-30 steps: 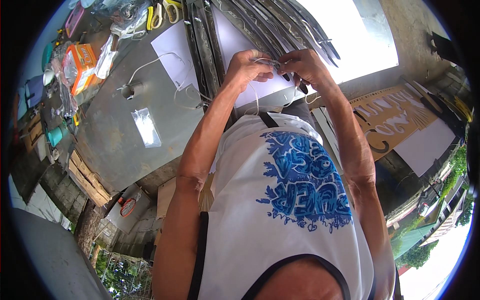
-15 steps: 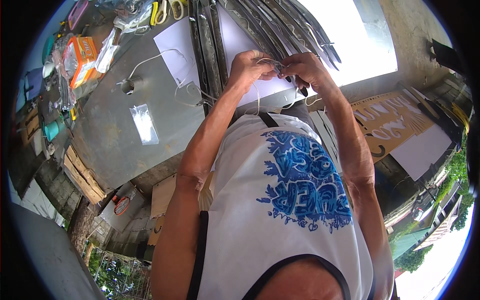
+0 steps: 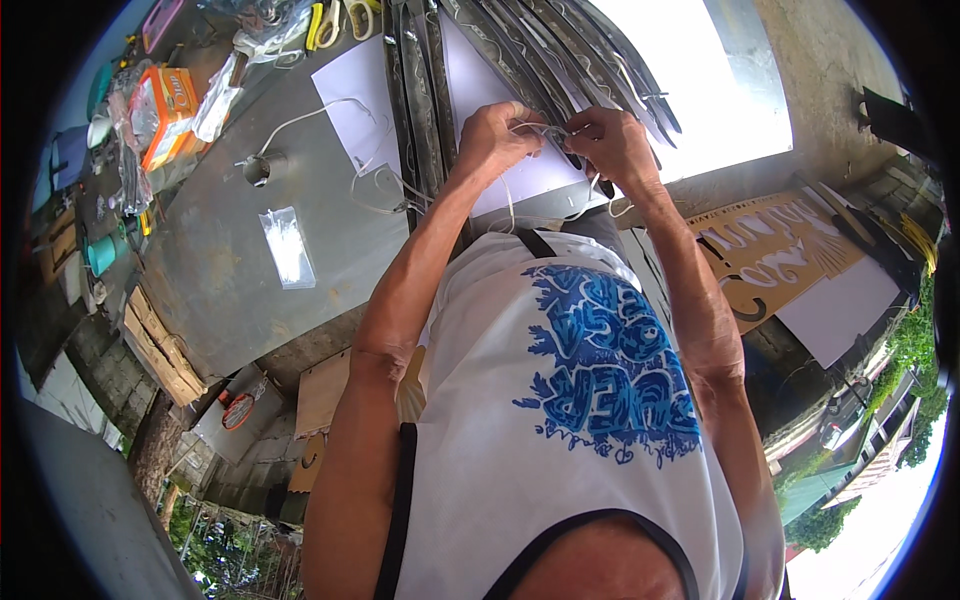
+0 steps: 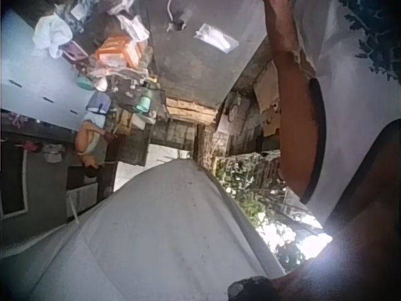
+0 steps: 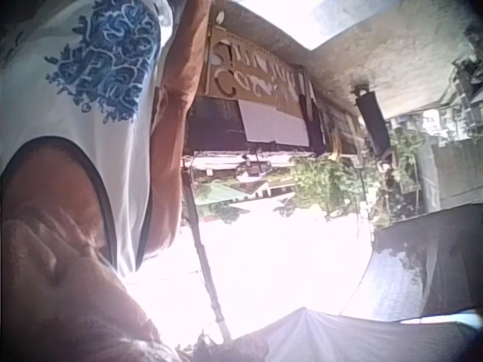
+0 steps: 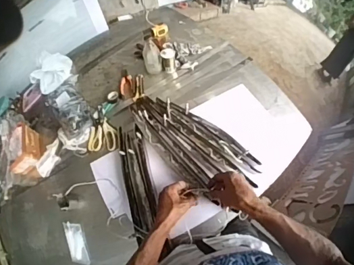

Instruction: The person assembles decorative metal letters by attaching white wires to them using small plastic zip ties. They work at a cluttered table, handling the letters and zip ties one by one, securing the wires to the metal surfaces.

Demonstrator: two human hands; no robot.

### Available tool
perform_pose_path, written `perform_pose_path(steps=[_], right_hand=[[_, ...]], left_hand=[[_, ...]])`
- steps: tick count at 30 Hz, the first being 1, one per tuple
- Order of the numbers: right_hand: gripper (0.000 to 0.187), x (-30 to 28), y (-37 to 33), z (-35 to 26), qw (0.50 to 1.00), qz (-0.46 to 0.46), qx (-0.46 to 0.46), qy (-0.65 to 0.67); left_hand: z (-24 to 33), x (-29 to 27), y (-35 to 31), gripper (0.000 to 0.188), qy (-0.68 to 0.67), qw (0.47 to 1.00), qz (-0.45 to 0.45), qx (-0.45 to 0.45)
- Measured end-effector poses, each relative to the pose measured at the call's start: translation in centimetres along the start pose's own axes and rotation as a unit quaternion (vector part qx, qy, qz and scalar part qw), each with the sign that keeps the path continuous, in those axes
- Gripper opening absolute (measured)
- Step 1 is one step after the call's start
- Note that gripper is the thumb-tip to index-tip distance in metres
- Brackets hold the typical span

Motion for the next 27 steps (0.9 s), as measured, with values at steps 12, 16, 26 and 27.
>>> perform_pose_path(steps=[12, 16, 26, 27], right_hand=[[0.027, 0.8, 0.9, -0.2, 0.964, 0.109, -0.127, -0.205], [0.027, 0.6, 0.6, -1.5, 0.945, 0.110, -0.154, -0.268], [0.032, 0.7, 2.5, -2.1, 0.892, 0.095, -0.240, -0.371], [0.032, 0.7, 2.6, -2.0, 0.887, 0.096, -0.251, -0.374]], left_hand=[[0.4, -1.1, 0.3, 0.028, 0.013, 0.999, -0.038, -0.021], [-0.2, -1.4, 0.6, 0.031, 0.037, 0.999, -0.014, -0.005], [1.0, -1.8, 0.6, 0.028, 0.150, 0.988, 0.007, 0.020], [1.0, -1.7, 0.6, 0.028, 0.166, 0.986, 0.015, 0.027]])
Point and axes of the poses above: each hand's wrist, its own y-axis towards the middle knuckle, its own x-axis out of the palm, z = x × y, the point moved 2 cm from there along y, towards the middle knuckle, and after that the axes turned 11 degrees about x, right-handed, at the moved point
